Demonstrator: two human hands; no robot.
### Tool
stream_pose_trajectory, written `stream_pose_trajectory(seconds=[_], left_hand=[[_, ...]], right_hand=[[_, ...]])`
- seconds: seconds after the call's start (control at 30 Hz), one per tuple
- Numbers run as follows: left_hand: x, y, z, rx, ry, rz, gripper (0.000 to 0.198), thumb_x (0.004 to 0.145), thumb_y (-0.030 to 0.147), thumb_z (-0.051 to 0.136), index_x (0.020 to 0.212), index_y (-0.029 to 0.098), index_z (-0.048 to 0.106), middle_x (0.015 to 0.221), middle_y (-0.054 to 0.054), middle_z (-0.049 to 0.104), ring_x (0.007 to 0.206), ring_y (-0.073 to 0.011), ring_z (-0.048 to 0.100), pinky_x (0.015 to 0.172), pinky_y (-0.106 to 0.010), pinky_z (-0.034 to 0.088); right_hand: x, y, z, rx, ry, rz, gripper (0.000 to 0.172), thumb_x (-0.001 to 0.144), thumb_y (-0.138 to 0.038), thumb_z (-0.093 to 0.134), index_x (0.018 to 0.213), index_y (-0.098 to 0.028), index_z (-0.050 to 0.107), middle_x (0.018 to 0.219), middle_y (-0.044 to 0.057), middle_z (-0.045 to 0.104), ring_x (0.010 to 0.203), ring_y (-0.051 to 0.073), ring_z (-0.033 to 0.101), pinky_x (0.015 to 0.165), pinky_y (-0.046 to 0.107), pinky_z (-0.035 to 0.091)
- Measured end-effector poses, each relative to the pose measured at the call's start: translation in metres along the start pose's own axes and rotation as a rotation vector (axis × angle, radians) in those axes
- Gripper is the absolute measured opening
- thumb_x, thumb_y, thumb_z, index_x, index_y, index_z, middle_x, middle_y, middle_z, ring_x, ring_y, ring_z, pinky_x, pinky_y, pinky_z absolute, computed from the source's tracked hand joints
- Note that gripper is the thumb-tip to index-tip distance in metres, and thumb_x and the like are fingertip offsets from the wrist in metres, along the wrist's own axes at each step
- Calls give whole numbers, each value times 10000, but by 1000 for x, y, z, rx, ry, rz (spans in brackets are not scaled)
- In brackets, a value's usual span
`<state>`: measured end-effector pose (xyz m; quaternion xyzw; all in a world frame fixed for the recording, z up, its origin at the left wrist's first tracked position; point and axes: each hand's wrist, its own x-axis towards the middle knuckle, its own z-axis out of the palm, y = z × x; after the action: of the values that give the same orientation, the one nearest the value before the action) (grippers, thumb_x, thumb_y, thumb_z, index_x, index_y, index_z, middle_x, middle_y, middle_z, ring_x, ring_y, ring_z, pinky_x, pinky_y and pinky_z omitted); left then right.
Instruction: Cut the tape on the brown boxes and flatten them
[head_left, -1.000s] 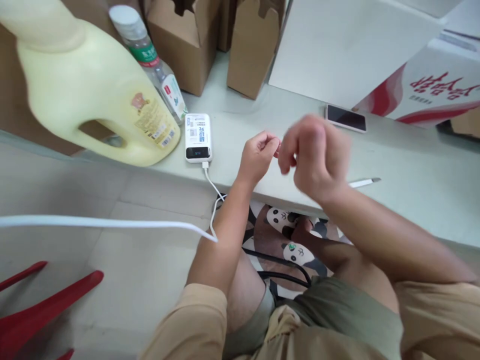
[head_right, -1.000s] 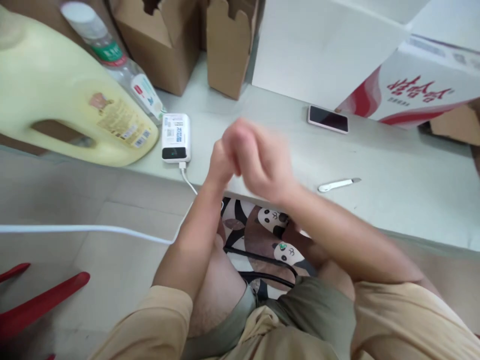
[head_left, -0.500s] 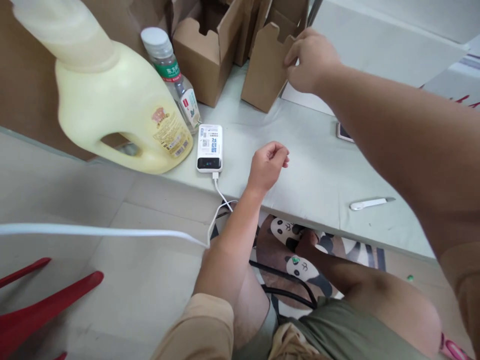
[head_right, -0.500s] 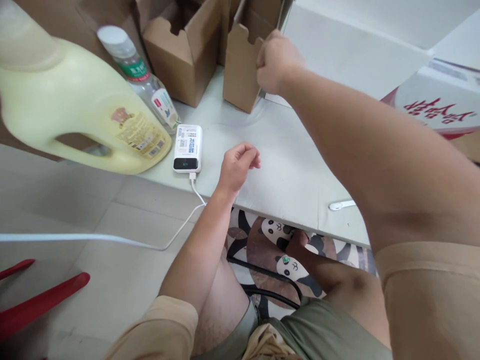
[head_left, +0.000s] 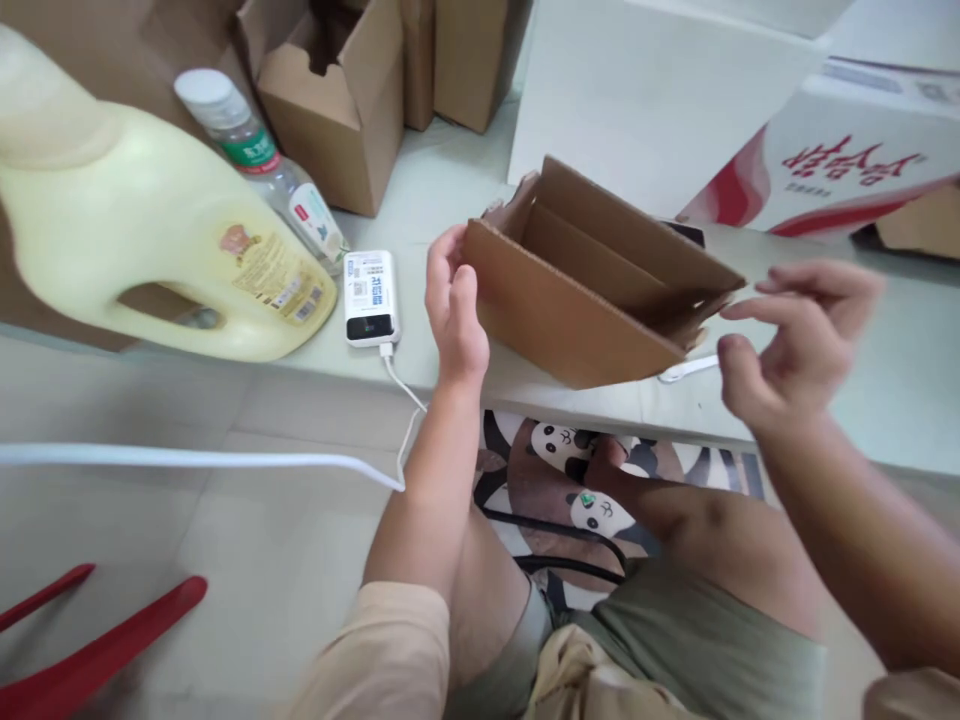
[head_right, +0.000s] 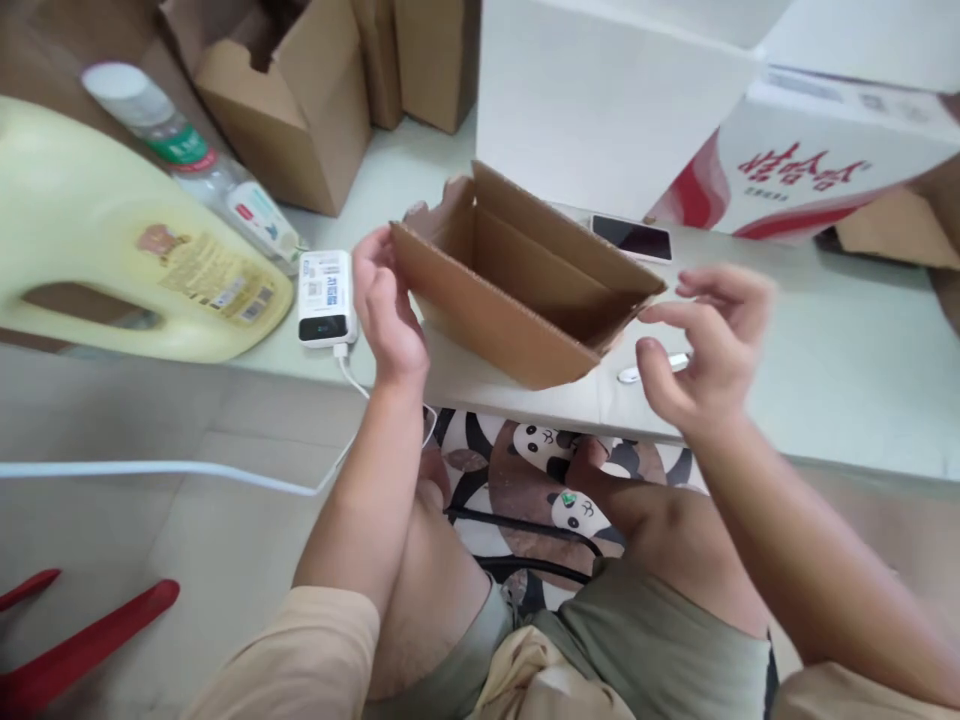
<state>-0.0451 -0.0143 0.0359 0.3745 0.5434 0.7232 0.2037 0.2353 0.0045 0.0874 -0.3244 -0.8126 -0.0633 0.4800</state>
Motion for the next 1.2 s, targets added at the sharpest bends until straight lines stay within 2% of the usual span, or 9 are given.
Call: stream_pose_trajectory(seconds=[0.1, 0.23, 0.37, 0.5, 0.6, 0.73, 0.83, 0.97, 1.2], left_hand=[[-9, 0, 11, -24, -144, -28, 380, 947, 601, 525, 1081, 274, 664, 1186, -37, 661, 1245, -270, 639, 958, -362, 548], [-19, -6, 24, -67, -267, -23, 498, 924, 684, 477, 969, 241, 701, 1047, -57, 690, 1127, -271, 683, 934, -396, 565], [-22, -11, 33, 37, -249, -3, 531, 868, 734, 539, 975, 241, 703, 999, -46, 690, 1077, -252, 681, 943, -376, 553], [-21, -12, 42, 133, -181, 6, 585, 867, 777, 509, 963, 222, 666, 969, -42, 650, 1068, -233, 661, 904, -337, 547], [-18, -15, 49, 134, -163, 51, 619, 831, 812, 533, 914, 205, 615, 917, -30, 601, 1027, -217, 655, 901, -326, 544], [-10, -26, 53, 120, -157, 180, 659, 811, 818, 566, 1085, 219, 585, 974, -22, 601, 1063, -207, 652, 1003, -363, 526], [-4, -33, 51, 139, -215, 270, 673, 830, 765, 601, 1280, 268, 552, 1131, -41, 625, 1200, -233, 630, 1113, -417, 476], [3, -35, 45, 187, -340, 294, 465, 889, 647, 615, 1162, 280, 697, 1336, -45, 622, 1345, -273, 578, 1219, -467, 393], [1, -29, 43, 138, -397, 247, 319, 929, 517, 619, 1080, 284, 775, 1261, -23, 723, 1289, -267, 646, 1231, -501, 411]], right_hand=[[-36, 4, -1, 33, 0, 198, 312, 904, -514, 548, 1083, -324, 719, 1190, 115, 572, 1148, 330, 612, 1032, 612, 491], [-56, 9, 10, 77, 24, 368, 383, 954, -543, 505, 1232, -345, 677, 1463, 97, 444, 1436, 345, 439, 1151, 592, 407], [-64, 15, 26, 216, 110, 517, 669, 898, -567, 593, 1500, -514, 307, 1615, 25, 307, 1487, 318, 403, 1121, 592, 445], [-63, 17, 38, 295, 80, 588, 836, 888, -653, 546, 1560, -502, 72, 1601, 53, 334, 1482, 293, 430, 1158, 575, 435], [-66, 16, 38, 323, 104, 574, 676, 926, -632, 501, 1530, -471, 243, 1494, 59, 436, 1431, 286, 475, 1193, 586, 399], [-77, 16, 35, 351, 114, 524, 329, 991, -526, 428, 1208, -377, 624, 1339, 45, 509, 1397, 285, 475, 1257, 591, 300], [-84, 18, 34, 447, 150, 493, 375, 995, -525, 382, 1173, -348, 660, 1334, 43, 493, 1371, 294, 474, 1246, 589, 313], [-85, 17, 30, 427, 116, 485, 391, 975, -533, 447, 1266, -349, 631, 1362, 61, 481, 1387, 309, 461, 1252, 603, 301], [-83, 15, 25, 381, 75, 503, 364, 966, -533, 497, 1249, -336, 614, 1395, 76, 489, 1407, 336, 465, 1258, 650, 272]])
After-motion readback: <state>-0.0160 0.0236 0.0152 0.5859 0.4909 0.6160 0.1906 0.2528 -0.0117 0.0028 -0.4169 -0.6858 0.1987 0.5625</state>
